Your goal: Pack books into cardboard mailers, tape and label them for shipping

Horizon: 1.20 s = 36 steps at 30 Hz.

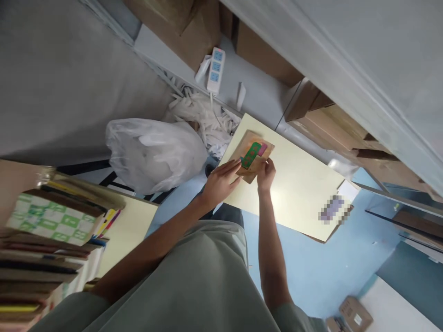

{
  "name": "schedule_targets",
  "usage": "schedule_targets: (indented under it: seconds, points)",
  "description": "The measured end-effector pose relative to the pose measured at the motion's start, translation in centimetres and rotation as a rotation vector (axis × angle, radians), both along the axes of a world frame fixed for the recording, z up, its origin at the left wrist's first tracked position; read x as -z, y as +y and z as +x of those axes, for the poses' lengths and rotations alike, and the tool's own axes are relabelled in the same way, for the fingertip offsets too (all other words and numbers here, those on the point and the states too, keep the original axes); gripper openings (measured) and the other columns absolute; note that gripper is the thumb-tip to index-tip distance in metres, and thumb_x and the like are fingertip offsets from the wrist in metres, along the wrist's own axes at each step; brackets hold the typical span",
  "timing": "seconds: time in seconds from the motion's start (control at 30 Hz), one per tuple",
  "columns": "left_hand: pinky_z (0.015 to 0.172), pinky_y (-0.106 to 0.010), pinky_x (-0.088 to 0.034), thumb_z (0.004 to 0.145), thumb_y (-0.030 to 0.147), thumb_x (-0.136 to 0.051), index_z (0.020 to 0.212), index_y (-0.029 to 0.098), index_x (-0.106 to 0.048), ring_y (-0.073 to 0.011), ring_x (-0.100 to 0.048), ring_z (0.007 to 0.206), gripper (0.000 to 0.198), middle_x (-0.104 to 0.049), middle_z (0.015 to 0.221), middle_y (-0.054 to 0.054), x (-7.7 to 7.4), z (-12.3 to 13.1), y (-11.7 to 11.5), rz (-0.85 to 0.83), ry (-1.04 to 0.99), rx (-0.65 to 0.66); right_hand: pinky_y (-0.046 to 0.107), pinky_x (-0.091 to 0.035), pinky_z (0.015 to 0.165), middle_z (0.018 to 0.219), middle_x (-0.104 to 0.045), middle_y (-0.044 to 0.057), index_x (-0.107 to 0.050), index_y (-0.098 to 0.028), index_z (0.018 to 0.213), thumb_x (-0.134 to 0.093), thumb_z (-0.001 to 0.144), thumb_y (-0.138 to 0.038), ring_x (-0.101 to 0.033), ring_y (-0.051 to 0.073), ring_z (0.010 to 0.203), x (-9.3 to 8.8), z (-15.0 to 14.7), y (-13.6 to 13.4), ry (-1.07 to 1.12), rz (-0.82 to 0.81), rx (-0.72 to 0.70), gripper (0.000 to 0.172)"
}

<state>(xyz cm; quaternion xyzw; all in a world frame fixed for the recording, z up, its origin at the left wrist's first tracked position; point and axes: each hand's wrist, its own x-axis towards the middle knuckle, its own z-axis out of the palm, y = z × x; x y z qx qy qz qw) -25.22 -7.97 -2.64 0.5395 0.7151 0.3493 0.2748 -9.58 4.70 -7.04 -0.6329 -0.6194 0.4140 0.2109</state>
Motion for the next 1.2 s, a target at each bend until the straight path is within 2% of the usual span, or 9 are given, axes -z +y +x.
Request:
schedule_targets:
  seconds: [0.07, 0.2, 0.43, 0.57, 0.67, 0.8, 0.97, 1.1, 1.2]
  points:
    - [0.125, -0.05, -0.051, 0.106, 0.029, -0.06, 0.15, 0.019, -0.066, -0.0294, -0.063, 0.147, 0.045, -0.068, 0.155, -0.013, 0.8, -2.6, -1.3, -0.046, -0.029, -0.092, 0.048, -0.062, 0.089, 0.119, -0.075, 0.021, -0.061, -0.013, 0.134, -0.058, 0.094, -0.069, -0.074, 0.032, 0.108, 0.4, -0.4, -0.4, -0.075, 0.076, -0.01, 0.07]
    - [0.131, -0.054, -0.042, 0.104, 0.036, -0.061, 0.155, 0.019, -0.061, -0.034, -0.056, 0.152, 0.054, -0.062, 0.161, -0.015, 3.4, -8.5, -5.2, -0.18, -0.062, -0.307, 0.067, -0.041, 0.124, 0.167, -0.046, 0.027, -0.044, -0.016, 0.16, -0.056, 0.101, -0.065, -0.043, 0.039, 0.159, -0.8, -3.7, -2.0, -0.224, 0.249, -0.2, 0.078]
    - [0.133, -0.059, -0.033, 0.102, 0.045, -0.062, 0.154, 0.014, -0.058, -0.04, -0.046, 0.157, 0.06, -0.055, 0.164, -0.023, 10.5, -17.0, -13.0, -0.408, -0.058, -0.581, 0.064, -0.034, 0.132, 0.163, -0.053, 0.02, -0.048, -0.022, 0.162, -0.051, 0.109, -0.052, -0.045, 0.035, 0.158, -2.5, -14.1, -6.9, -0.079, 0.106, -0.539, 0.061]
    - [0.131, -0.063, -0.03, 0.094, 0.039, -0.076, 0.143, 0.014, -0.066, -0.0444, -0.04, 0.159, 0.057, -0.053, 0.165, -0.025, 14.6, -19.0, -14.2, -0.6, -0.073, -0.548, 0.06, -0.037, 0.132, 0.161, -0.057, 0.017, -0.053, -0.024, 0.159, -0.05, 0.111, -0.051, -0.047, 0.033, 0.156, -2.6, -17.4, -9.8, -0.028, 0.015, -0.667, 0.055]
    - [0.13, -0.063, -0.03, 0.094, 0.024, -0.071, 0.116, 0.017, -0.076, -0.0411, -0.046, 0.154, 0.024, -0.061, 0.158, -0.021, 16.2, -19.5, -13.8, -0.641, -0.07, -0.525, 0.059, -0.038, 0.132, 0.16, -0.059, 0.015, -0.056, -0.024, 0.156, -0.049, 0.112, -0.053, -0.048, 0.032, 0.156, -2.8, -18.1, -11.0, -0.038, -0.02, -0.718, 0.053]
    - [0.129, -0.052, -0.036, 0.095, 0.02, -0.064, 0.098, 0.018, -0.074, -0.0336, -0.058, 0.145, 0.011, -0.07, 0.147, -0.019, 15.1, -20.4, -13.5, -0.48, -0.081, -0.638, 0.058, -0.042, 0.13, 0.152, -0.067, 0.014, -0.063, -0.025, 0.148, -0.048, 0.112, -0.055, -0.056, 0.032, 0.149, -2.9, -18.2, -11.2, -0.059, -0.045, -0.771, 0.05]
    - [0.105, -0.04, -0.057, 0.096, 0.041, -0.068, 0.102, 0.021, -0.068, -0.026, -0.074, 0.109, 0.02, -0.079, 0.108, -0.011, 10.3, -22.4, -15.8, -0.265, -0.255, -0.898, 0.053, -0.052, 0.12, 0.145, -0.072, 0.014, -0.065, -0.025, 0.143, -0.05, 0.111, -0.055, -0.065, 0.031, 0.138, -2.4, -19.0, -10.7, -0.025, -0.088, -0.809, 0.047]
    - [0.076, -0.033, -0.06, 0.091, 0.047, -0.072, 0.096, 0.024, -0.064, -0.0189, -0.068, 0.072, 0.025, -0.065, 0.072, 0.001, 7.2, -23.4, -18.5, -0.208, -0.466, -0.986, 0.049, -0.056, 0.115, 0.144, -0.074, 0.01, -0.062, -0.027, 0.147, -0.054, 0.11, -0.051, -0.069, 0.029, 0.135, -2.2, -20.4, -10.9, 0.051, -0.14, -0.875, 0.045]
    - [0.071, -0.031, -0.06, 0.09, 0.046, -0.073, 0.096, 0.025, -0.064, -0.0181, -0.067, 0.069, 0.023, -0.063, 0.069, 0.002, 5.8, -23.5, -19.7, -0.213, -0.513, -0.99, 0.046, -0.057, 0.113, 0.147, -0.072, 0.01, -0.057, -0.026, 0.153, -0.058, 0.11, -0.044, -0.068, 0.028, 0.136, -1.9, -21.5, -11.5, 0.062, -0.161, -0.966, 0.047]
